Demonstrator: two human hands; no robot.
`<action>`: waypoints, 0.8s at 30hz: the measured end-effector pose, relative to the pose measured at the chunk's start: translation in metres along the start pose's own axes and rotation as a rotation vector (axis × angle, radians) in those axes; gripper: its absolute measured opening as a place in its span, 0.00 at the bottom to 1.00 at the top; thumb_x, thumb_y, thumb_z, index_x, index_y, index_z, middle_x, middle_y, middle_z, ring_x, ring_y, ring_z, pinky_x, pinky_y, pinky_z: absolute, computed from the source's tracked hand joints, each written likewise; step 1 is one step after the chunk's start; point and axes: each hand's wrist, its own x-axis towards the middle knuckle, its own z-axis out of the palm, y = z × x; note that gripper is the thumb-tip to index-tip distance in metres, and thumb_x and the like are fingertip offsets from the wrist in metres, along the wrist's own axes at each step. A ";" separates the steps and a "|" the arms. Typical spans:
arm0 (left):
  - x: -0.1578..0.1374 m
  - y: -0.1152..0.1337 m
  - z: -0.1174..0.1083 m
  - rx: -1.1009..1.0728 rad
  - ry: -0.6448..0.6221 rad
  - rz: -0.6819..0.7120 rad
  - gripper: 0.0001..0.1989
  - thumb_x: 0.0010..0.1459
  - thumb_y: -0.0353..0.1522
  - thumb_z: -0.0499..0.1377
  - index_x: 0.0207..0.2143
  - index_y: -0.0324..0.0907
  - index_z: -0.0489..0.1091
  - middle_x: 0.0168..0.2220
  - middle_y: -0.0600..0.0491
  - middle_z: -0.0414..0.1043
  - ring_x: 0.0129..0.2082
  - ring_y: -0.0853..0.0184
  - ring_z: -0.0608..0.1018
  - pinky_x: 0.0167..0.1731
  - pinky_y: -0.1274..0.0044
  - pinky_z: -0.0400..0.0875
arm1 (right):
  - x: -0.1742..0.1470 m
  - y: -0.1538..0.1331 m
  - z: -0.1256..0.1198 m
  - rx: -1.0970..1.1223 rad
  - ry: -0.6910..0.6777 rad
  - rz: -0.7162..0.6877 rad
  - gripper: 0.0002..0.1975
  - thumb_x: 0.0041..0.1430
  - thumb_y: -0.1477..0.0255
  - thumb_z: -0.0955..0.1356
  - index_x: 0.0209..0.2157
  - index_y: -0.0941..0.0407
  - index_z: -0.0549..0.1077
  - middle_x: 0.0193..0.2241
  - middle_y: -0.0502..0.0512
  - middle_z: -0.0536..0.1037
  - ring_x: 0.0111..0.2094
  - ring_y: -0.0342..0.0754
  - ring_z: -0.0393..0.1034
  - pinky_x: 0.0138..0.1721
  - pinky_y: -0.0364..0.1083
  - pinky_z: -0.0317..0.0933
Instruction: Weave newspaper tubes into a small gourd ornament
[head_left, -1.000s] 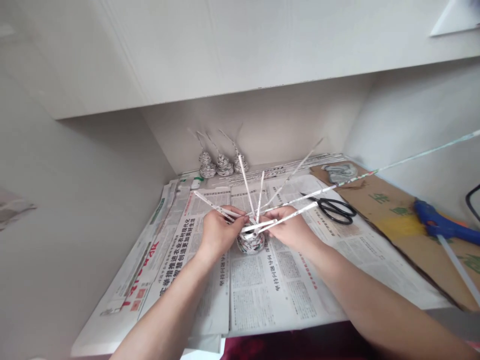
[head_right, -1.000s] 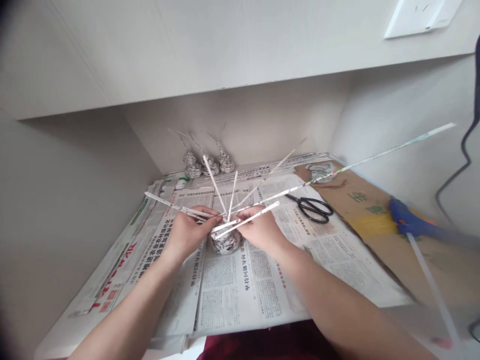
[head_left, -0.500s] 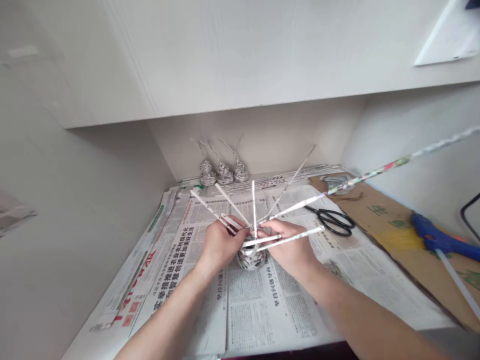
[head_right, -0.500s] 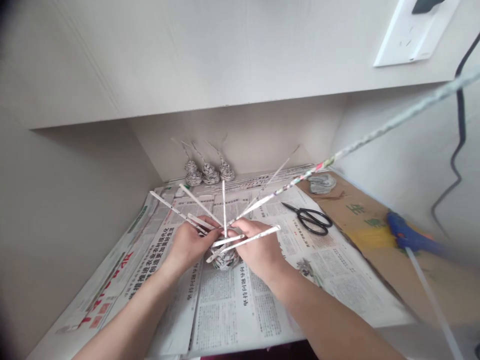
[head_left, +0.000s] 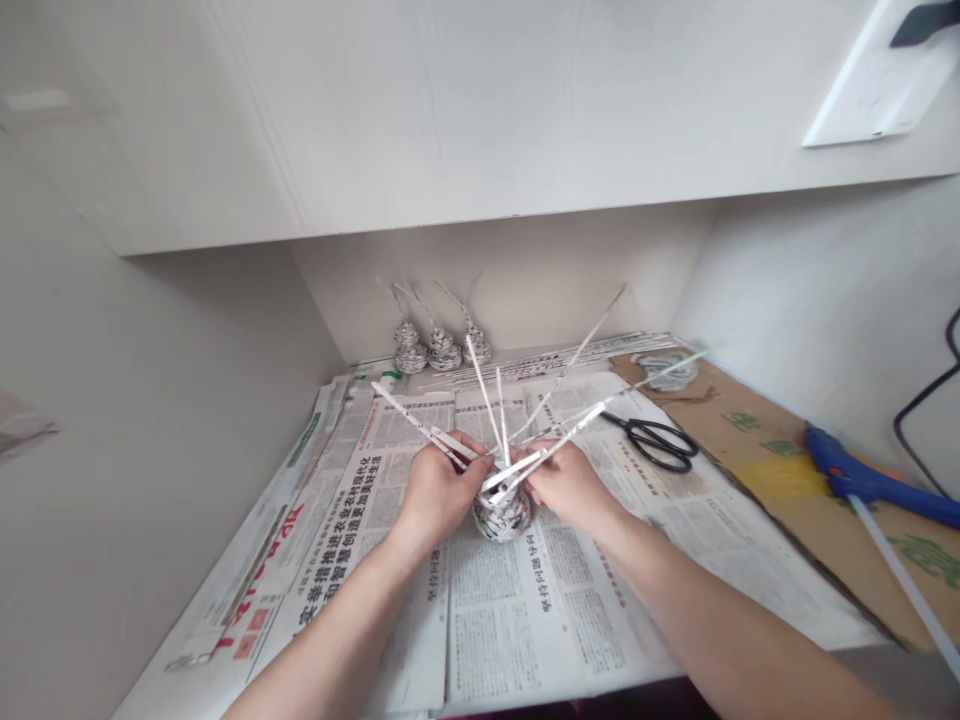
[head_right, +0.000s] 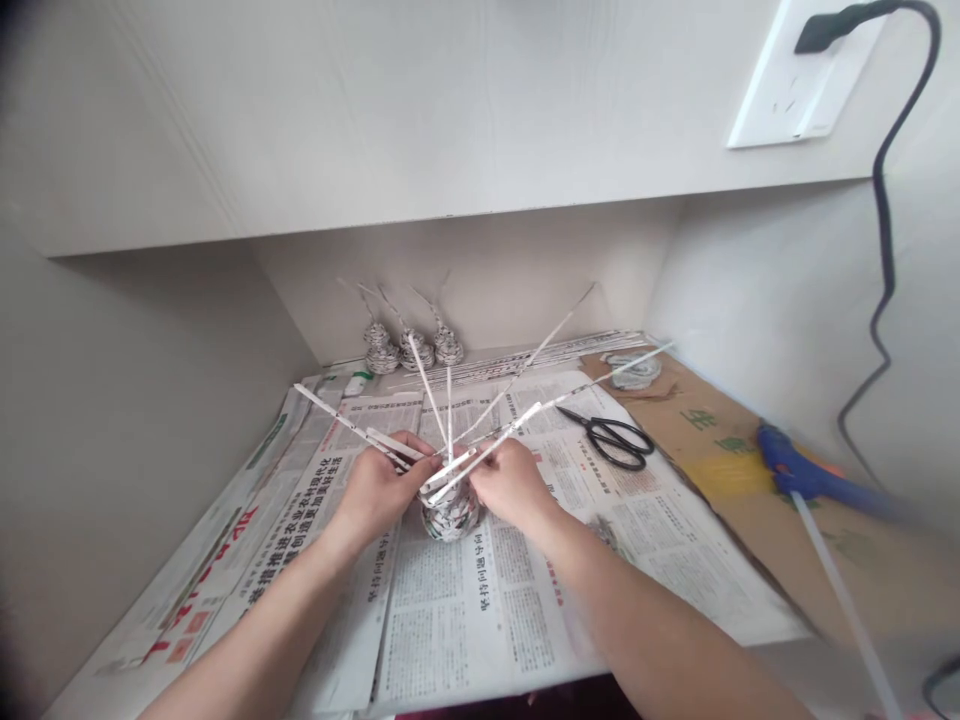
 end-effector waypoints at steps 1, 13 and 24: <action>0.000 0.000 0.000 0.009 -0.002 0.000 0.06 0.50 0.33 0.60 0.27 0.39 0.71 0.21 0.54 0.73 0.22 0.69 0.73 0.23 0.80 0.64 | 0.000 0.000 -0.001 -0.037 0.017 -0.015 0.19 0.56 0.61 0.65 0.16 0.55 0.66 0.11 0.47 0.64 0.14 0.42 0.60 0.17 0.41 0.53; -0.004 -0.001 0.005 0.049 0.012 0.051 0.05 0.49 0.33 0.61 0.28 0.40 0.73 0.26 0.53 0.76 0.25 0.68 0.75 0.25 0.80 0.66 | 0.001 -0.005 0.004 0.111 0.187 -0.169 0.12 0.50 0.71 0.70 0.39 0.54 0.74 0.29 0.50 0.74 0.25 0.42 0.67 0.24 0.41 0.61; -0.009 -0.004 0.013 -0.120 -0.042 0.092 0.03 0.52 0.31 0.60 0.29 0.41 0.74 0.25 0.55 0.76 0.24 0.70 0.75 0.26 0.81 0.67 | 0.007 -0.012 0.004 0.586 0.161 -0.136 0.10 0.53 0.65 0.70 0.33 0.54 0.67 0.22 0.45 0.72 0.15 0.38 0.60 0.16 0.38 0.56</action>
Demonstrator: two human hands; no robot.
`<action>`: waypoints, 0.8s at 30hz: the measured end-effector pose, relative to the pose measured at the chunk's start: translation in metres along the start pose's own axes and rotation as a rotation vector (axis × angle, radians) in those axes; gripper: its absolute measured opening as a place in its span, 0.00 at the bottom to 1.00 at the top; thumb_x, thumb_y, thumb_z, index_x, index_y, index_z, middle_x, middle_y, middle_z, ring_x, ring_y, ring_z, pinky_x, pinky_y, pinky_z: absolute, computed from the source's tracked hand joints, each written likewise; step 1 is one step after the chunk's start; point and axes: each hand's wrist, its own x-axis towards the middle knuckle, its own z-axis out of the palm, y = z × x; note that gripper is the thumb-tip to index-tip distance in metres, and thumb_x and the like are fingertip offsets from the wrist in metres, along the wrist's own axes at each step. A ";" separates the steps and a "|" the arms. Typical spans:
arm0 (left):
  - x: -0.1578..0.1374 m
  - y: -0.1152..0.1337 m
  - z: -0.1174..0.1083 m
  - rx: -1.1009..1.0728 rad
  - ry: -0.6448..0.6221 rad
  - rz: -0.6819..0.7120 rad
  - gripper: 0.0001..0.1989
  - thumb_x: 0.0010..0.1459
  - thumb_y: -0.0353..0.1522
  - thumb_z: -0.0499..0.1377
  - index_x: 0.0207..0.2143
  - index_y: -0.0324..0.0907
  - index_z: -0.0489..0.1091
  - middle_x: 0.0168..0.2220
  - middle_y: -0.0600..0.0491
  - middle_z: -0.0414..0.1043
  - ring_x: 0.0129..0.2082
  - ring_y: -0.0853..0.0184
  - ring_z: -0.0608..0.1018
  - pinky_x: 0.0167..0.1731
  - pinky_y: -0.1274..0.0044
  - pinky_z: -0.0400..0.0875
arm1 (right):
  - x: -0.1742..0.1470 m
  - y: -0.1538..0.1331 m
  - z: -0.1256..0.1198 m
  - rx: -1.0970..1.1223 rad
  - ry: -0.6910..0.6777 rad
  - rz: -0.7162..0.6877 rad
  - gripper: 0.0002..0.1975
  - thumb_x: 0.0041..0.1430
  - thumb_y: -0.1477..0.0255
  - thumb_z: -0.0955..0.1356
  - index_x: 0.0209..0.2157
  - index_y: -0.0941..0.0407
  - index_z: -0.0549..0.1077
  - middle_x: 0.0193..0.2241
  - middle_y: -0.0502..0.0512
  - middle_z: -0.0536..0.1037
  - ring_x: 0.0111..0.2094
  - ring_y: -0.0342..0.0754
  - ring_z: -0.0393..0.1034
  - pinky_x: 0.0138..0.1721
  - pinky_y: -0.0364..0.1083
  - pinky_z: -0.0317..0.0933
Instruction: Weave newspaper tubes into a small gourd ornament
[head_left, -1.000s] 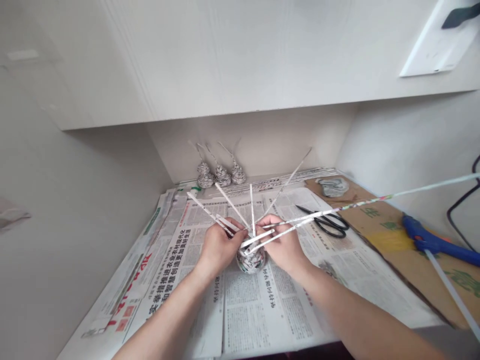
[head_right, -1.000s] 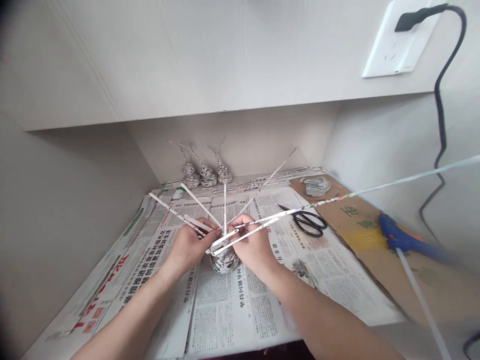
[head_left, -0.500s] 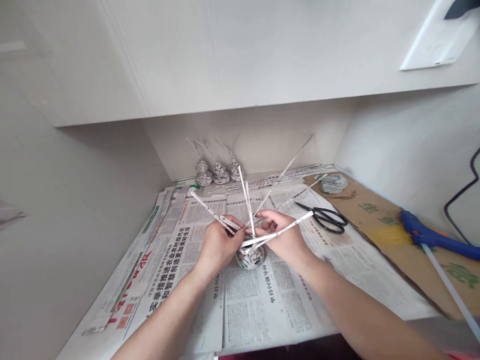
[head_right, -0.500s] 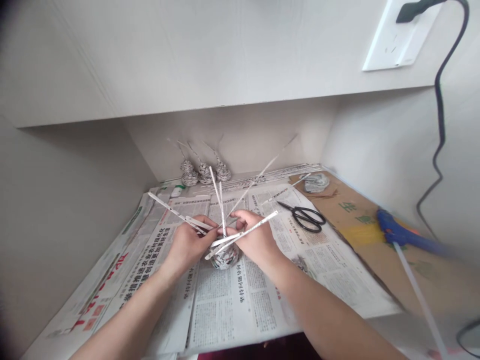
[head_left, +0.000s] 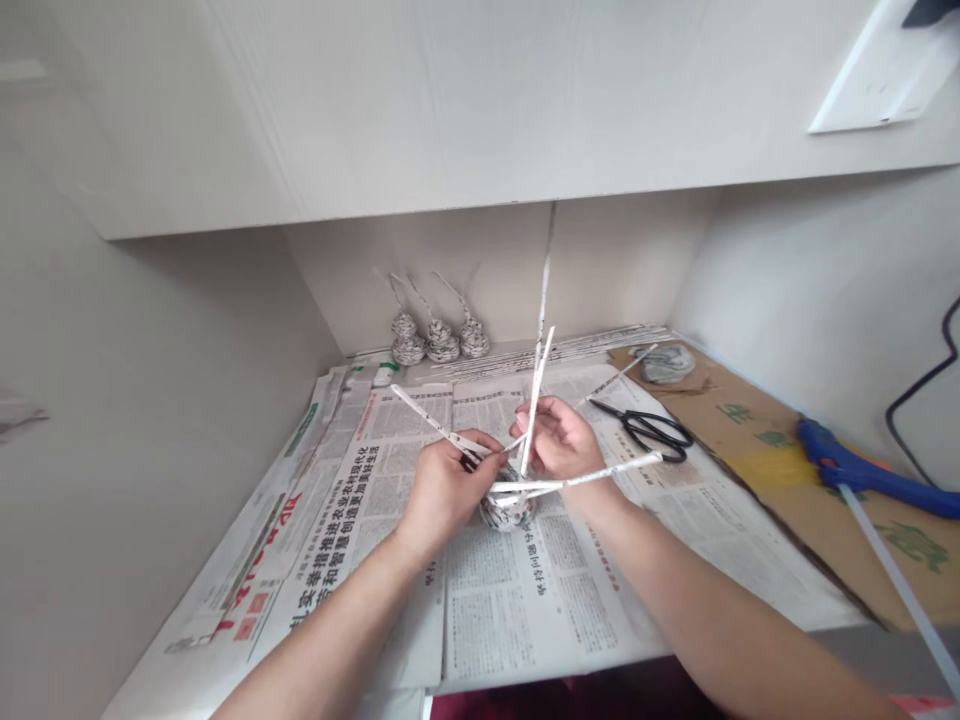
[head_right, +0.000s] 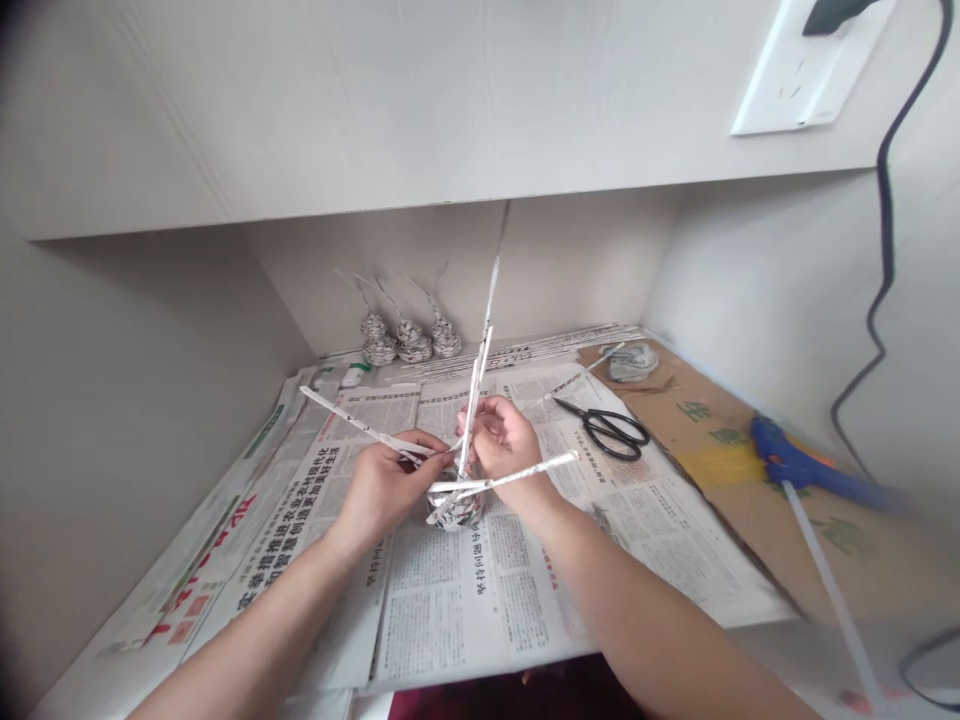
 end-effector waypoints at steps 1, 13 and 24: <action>0.000 -0.001 0.000 0.004 0.010 0.002 0.03 0.52 0.31 0.60 0.29 0.41 0.74 0.25 0.55 0.76 0.24 0.70 0.75 0.25 0.81 0.67 | 0.000 0.001 -0.002 -0.033 -0.018 0.022 0.09 0.52 0.66 0.70 0.32 0.55 0.68 0.22 0.45 0.72 0.15 0.38 0.61 0.16 0.39 0.57; 0.001 0.001 -0.003 0.083 0.087 0.041 0.04 0.51 0.27 0.60 0.29 0.41 0.74 0.27 0.55 0.77 0.26 0.70 0.76 0.28 0.80 0.68 | -0.010 -0.008 -0.006 -0.242 -0.080 0.193 0.10 0.47 0.73 0.71 0.35 0.57 0.72 0.27 0.52 0.78 0.25 0.46 0.73 0.26 0.42 0.65; 0.002 0.001 -0.004 0.106 0.068 0.071 0.06 0.51 0.26 0.59 0.28 0.42 0.75 0.28 0.56 0.77 0.28 0.70 0.77 0.32 0.80 0.69 | -0.022 -0.005 0.006 -0.244 -0.010 0.126 0.12 0.51 0.69 0.70 0.37 0.59 0.78 0.29 0.55 0.80 0.28 0.47 0.74 0.27 0.43 0.67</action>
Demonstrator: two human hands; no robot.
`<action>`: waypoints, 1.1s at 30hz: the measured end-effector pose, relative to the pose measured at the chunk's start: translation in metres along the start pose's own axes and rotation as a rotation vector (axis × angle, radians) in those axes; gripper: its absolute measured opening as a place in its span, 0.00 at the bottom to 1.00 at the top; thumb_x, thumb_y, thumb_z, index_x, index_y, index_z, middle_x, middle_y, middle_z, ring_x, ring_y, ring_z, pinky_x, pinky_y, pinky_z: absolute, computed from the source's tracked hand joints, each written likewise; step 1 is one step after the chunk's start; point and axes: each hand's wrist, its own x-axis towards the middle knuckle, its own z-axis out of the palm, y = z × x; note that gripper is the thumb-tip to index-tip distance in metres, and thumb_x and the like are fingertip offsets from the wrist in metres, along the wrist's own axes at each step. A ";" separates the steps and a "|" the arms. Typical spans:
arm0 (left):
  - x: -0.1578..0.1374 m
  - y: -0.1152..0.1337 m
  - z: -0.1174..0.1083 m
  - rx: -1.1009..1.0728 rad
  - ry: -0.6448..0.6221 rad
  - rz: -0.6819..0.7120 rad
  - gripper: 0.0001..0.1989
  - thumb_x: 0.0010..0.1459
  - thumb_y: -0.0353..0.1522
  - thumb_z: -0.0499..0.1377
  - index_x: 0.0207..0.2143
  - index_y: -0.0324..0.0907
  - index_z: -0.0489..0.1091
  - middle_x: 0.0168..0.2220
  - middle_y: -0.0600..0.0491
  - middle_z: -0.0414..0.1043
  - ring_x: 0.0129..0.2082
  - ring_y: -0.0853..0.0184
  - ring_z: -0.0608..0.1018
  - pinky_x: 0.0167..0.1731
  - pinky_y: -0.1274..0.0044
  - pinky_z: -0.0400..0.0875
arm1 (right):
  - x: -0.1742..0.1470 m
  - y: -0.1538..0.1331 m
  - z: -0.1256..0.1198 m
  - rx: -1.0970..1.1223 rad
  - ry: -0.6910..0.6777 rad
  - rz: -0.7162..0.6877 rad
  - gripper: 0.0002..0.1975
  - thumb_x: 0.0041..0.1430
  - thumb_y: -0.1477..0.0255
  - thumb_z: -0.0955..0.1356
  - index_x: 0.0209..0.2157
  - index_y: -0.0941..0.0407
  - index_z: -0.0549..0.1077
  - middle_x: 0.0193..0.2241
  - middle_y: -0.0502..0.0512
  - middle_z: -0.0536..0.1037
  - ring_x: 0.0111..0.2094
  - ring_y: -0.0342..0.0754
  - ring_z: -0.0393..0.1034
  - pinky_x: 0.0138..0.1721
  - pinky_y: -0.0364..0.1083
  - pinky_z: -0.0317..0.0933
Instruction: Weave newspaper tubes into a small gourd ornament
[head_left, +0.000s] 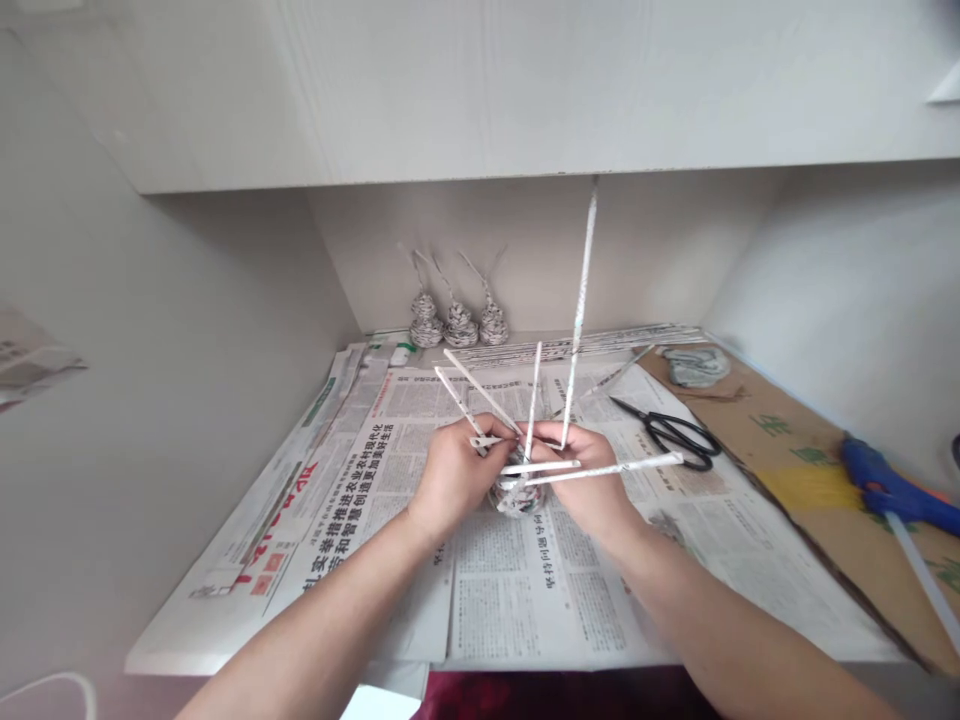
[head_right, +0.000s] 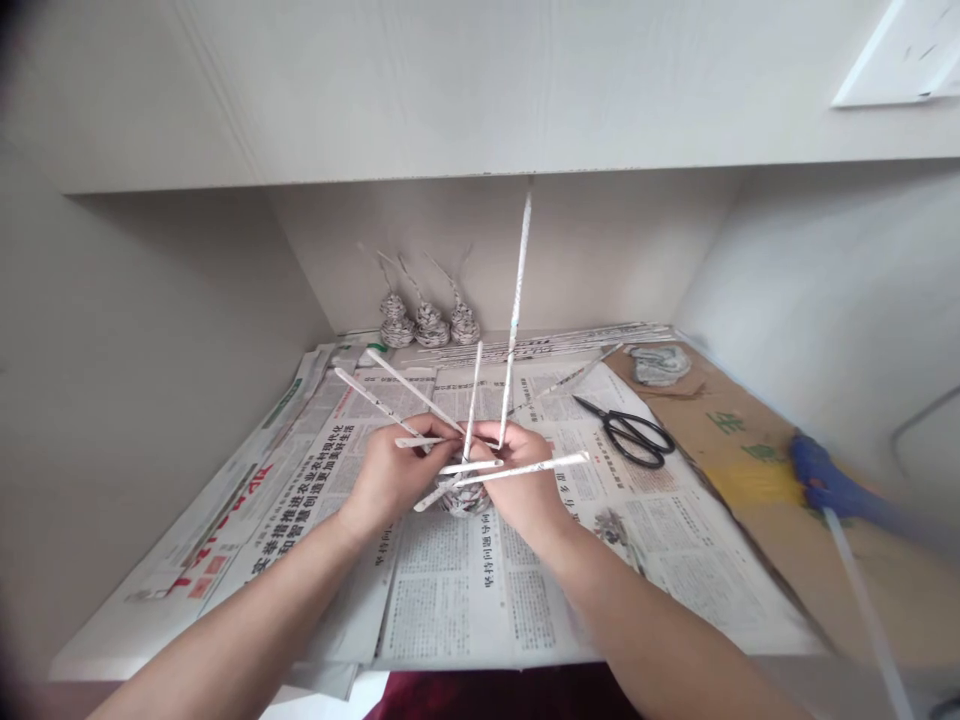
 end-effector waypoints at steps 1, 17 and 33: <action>0.001 0.000 0.000 -0.012 0.001 -0.024 0.05 0.50 0.26 0.59 0.28 0.42 0.75 0.28 0.56 0.78 0.28 0.70 0.77 0.32 0.79 0.70 | 0.000 0.000 0.001 0.015 -0.013 -0.001 0.12 0.51 0.69 0.70 0.38 0.58 0.78 0.30 0.55 0.80 0.28 0.48 0.75 0.28 0.43 0.67; 0.003 0.014 -0.002 -0.200 -0.060 -0.122 0.06 0.53 0.32 0.60 0.28 0.38 0.73 0.26 0.52 0.75 0.26 0.68 0.76 0.28 0.78 0.69 | 0.002 0.004 0.003 0.031 0.011 -0.105 0.10 0.50 0.72 0.71 0.38 0.56 0.74 0.34 0.56 0.79 0.32 0.48 0.75 0.32 0.45 0.69; 0.006 -0.002 -0.002 -0.133 0.147 -0.022 0.06 0.58 0.34 0.55 0.31 0.40 0.69 0.27 0.54 0.71 0.29 0.68 0.73 0.32 0.78 0.67 | 0.007 0.010 0.003 0.101 0.017 0.024 0.04 0.52 0.72 0.68 0.33 0.55 0.73 0.27 0.50 0.76 0.23 0.43 0.70 0.26 0.44 0.67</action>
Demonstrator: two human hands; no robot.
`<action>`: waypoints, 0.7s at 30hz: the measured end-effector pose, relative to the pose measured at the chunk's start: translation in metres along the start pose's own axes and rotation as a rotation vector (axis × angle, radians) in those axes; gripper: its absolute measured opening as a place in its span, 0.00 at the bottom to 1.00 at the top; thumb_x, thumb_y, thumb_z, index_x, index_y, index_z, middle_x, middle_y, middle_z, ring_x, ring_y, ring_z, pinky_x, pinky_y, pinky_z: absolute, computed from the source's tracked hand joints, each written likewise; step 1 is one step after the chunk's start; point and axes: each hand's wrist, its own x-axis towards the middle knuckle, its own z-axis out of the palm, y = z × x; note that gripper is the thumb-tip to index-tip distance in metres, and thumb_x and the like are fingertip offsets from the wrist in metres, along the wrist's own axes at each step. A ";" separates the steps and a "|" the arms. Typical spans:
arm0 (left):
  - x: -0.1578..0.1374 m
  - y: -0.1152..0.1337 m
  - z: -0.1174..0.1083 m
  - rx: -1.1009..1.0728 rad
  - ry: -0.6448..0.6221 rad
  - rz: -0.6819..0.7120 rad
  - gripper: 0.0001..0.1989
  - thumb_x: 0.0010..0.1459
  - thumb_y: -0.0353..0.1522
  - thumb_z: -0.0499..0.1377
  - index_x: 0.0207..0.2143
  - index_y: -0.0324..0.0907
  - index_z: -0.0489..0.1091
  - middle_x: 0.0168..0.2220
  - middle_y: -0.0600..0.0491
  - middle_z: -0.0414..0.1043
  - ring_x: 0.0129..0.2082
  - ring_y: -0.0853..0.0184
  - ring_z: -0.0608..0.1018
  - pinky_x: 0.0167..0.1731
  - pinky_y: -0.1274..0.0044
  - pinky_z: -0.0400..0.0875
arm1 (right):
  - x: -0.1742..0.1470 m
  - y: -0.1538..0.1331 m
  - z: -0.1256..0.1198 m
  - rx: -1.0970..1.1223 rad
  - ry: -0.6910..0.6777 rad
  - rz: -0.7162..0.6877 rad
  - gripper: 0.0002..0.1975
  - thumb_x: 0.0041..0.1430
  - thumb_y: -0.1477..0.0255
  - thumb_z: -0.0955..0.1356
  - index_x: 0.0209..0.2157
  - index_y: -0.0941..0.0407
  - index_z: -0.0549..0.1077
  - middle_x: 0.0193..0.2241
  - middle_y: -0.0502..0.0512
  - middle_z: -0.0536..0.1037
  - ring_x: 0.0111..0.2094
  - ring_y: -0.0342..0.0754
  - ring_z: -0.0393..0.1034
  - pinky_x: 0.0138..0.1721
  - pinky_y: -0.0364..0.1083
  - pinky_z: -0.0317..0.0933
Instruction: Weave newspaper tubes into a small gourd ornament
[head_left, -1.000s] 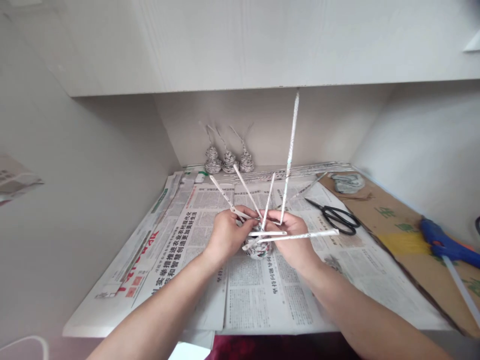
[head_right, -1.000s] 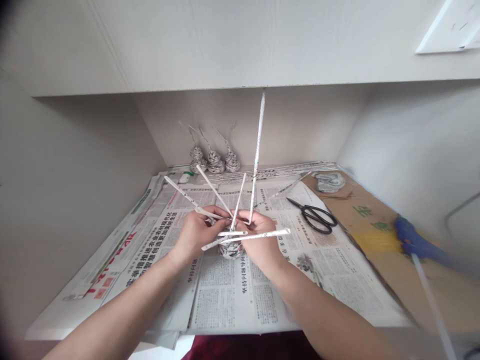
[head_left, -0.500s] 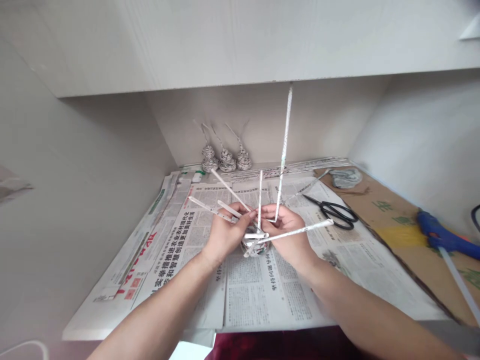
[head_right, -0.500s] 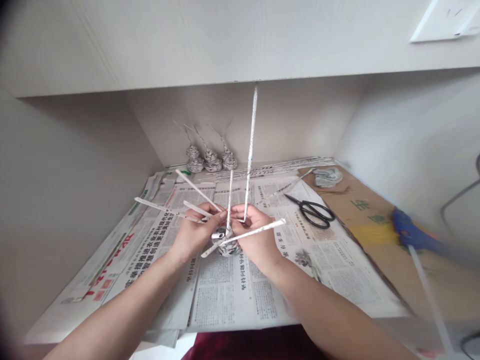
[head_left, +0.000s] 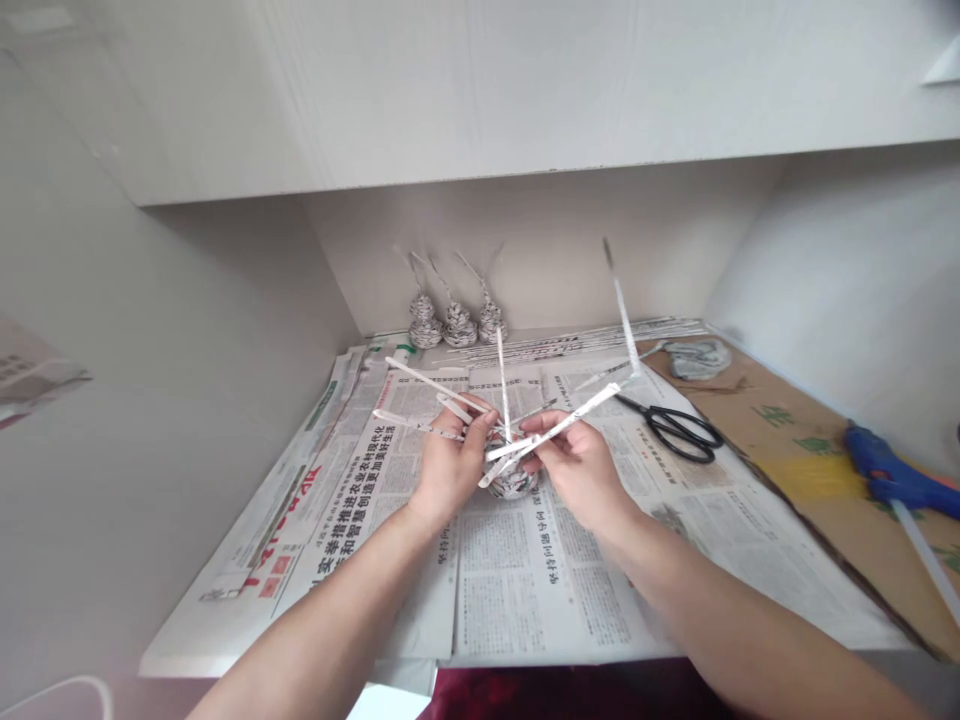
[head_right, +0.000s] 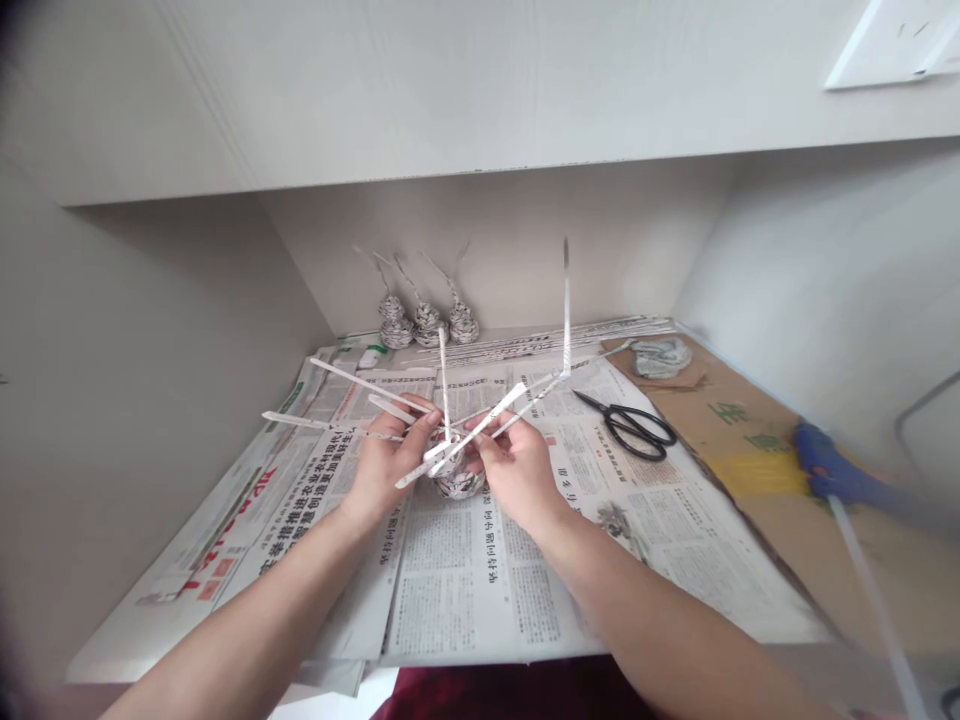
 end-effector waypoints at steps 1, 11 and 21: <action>-0.001 -0.001 0.001 0.005 -0.002 0.004 0.06 0.58 0.33 0.55 0.31 0.40 0.68 0.28 0.54 0.71 0.29 0.68 0.73 0.32 0.78 0.67 | 0.001 0.000 0.000 0.006 0.006 0.005 0.05 0.51 0.73 0.68 0.33 0.55 0.73 0.26 0.49 0.76 0.21 0.42 0.68 0.25 0.43 0.65; -0.004 0.009 0.000 0.230 -0.001 0.123 0.05 0.60 0.30 0.52 0.31 0.42 0.65 0.25 0.57 0.68 0.26 0.70 0.71 0.29 0.80 0.63 | -0.003 -0.007 0.003 0.309 -0.159 0.223 0.16 0.47 0.66 0.73 0.37 0.59 0.73 0.19 0.46 0.71 0.15 0.36 0.55 0.14 0.39 0.47; -0.003 0.010 -0.003 0.159 -0.094 0.079 0.05 0.59 0.32 0.54 0.33 0.42 0.68 0.28 0.54 0.71 0.28 0.69 0.73 0.31 0.79 0.65 | -0.007 -0.005 0.012 0.274 0.005 0.147 0.14 0.42 0.66 0.76 0.29 0.58 0.72 0.15 0.45 0.71 0.16 0.40 0.64 0.17 0.39 0.61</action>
